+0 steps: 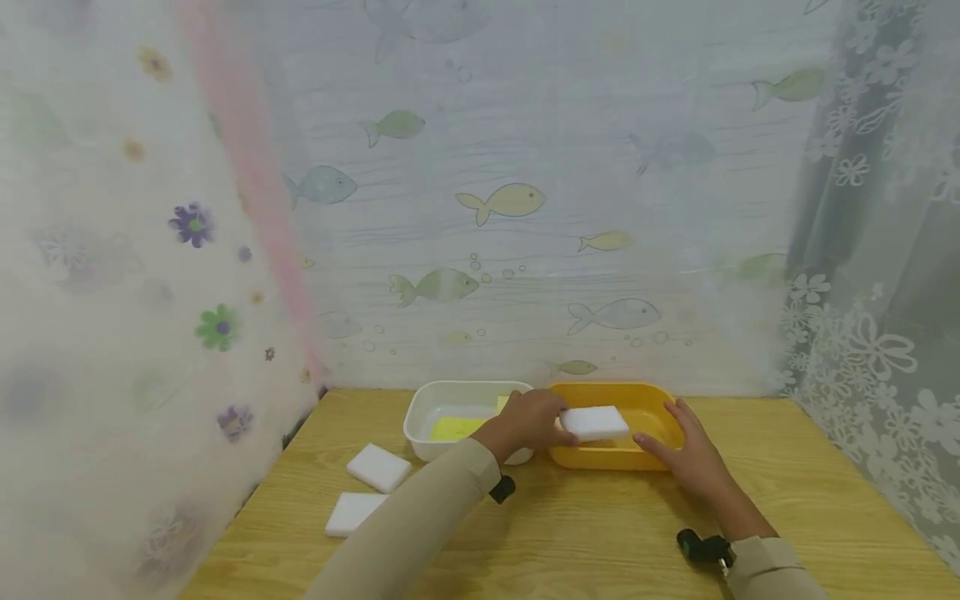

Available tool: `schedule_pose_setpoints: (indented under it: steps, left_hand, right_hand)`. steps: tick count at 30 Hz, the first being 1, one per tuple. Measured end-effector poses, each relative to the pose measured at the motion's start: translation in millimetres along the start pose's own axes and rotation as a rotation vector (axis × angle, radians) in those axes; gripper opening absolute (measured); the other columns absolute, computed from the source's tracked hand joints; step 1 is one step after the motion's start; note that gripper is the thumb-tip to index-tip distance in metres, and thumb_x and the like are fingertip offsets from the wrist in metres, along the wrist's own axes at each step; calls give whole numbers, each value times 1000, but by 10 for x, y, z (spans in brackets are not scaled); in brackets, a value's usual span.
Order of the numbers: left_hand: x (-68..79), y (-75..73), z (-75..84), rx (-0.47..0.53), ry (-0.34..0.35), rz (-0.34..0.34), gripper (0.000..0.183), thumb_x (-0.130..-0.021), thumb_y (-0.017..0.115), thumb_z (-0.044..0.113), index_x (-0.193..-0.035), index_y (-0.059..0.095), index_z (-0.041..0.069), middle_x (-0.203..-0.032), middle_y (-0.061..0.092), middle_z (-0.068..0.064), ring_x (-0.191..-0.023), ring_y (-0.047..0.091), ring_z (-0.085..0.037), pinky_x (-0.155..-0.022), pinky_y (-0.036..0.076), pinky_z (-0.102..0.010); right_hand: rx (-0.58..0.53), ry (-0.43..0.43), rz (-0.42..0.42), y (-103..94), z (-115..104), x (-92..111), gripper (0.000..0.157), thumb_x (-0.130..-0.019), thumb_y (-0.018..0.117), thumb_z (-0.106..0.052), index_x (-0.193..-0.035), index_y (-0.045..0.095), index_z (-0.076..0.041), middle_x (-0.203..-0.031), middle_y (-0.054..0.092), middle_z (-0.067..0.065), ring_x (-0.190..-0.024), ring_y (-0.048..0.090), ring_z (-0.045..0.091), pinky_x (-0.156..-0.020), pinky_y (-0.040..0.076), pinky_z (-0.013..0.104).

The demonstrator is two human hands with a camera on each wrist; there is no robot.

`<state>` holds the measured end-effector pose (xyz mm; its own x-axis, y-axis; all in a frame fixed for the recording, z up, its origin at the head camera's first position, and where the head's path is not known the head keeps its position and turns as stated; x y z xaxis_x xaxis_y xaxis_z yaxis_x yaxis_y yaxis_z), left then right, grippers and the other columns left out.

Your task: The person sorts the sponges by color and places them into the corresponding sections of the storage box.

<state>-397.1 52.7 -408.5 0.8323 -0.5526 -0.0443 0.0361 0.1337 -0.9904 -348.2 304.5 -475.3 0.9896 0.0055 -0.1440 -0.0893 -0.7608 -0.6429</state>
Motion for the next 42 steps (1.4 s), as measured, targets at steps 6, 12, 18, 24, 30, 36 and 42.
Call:
schedule_pose_setpoints:
  steps: [6,12,18,24,30,36,42]
  left_hand:
    - [-38,56,64,20,18,-43,53,-86,76,63,-121,76,22,-111,74,13,-93,62,-6,-84,43,-38]
    - [-76,110,98,-2,7,-104,43,-88,73,63,-101,76,23,-88,66,13,-81,56,-8,-84,42,-39]
    - [-58,85,112,-5,18,-181,57,-94,64,65,-60,54,20,-58,38,9,-60,40,-9,-76,37,-35]
    - [-64,87,82,13,-5,-226,64,-97,60,64,-53,48,18,-53,35,8,-60,45,-11,-119,34,-57]
    - [-114,95,80,-83,-27,-226,64,-98,56,66,-58,56,16,-96,69,-1,-120,61,-21,-125,19,-64]
    - [-121,106,93,-109,-54,-230,57,-98,56,64,-69,67,16,-149,58,-8,-150,39,-26,-127,13,-63]
    - [-108,104,77,-98,-63,-223,59,-97,52,69,-74,69,18,-147,59,-7,-150,39,-25,-126,12,-64]
  right_hand:
    - [-2,-6,6,-1,-15,15,105,-97,67,-56,-163,13,5,-171,-3,28,-152,8,60,-114,17,79]
    - [-4,-7,6,1,-10,4,104,-97,67,-55,-163,14,5,-171,-2,28,-152,8,60,-114,17,79]
    - [-17,-8,4,5,1,-4,105,-97,67,-56,-164,13,4,-171,-3,28,-152,7,60,-113,17,80]
    - [-9,-6,9,14,17,-12,105,-97,67,-56,-164,13,4,-172,-3,27,-153,8,59,-114,18,79]
    - [-3,10,5,16,28,-20,105,-97,67,-57,-164,12,3,-172,-4,26,-153,7,58,-114,17,79]
    - [4,11,5,9,22,-21,105,-97,66,-57,-164,12,2,-172,-4,26,-153,7,59,-114,17,79]
    - [3,-1,8,10,17,-15,104,-97,67,-56,-164,13,3,-172,-3,27,-152,8,59,-113,18,80]
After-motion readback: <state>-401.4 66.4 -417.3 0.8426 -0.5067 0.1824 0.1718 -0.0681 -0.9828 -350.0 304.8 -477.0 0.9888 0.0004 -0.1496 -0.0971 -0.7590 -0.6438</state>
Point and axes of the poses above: each hand's wrist, its own x-axis away from the middle knuckle, its own y-axis out of the palm, z = x × y, the point moved 5 cm from there along -x, towards the middle knuckle
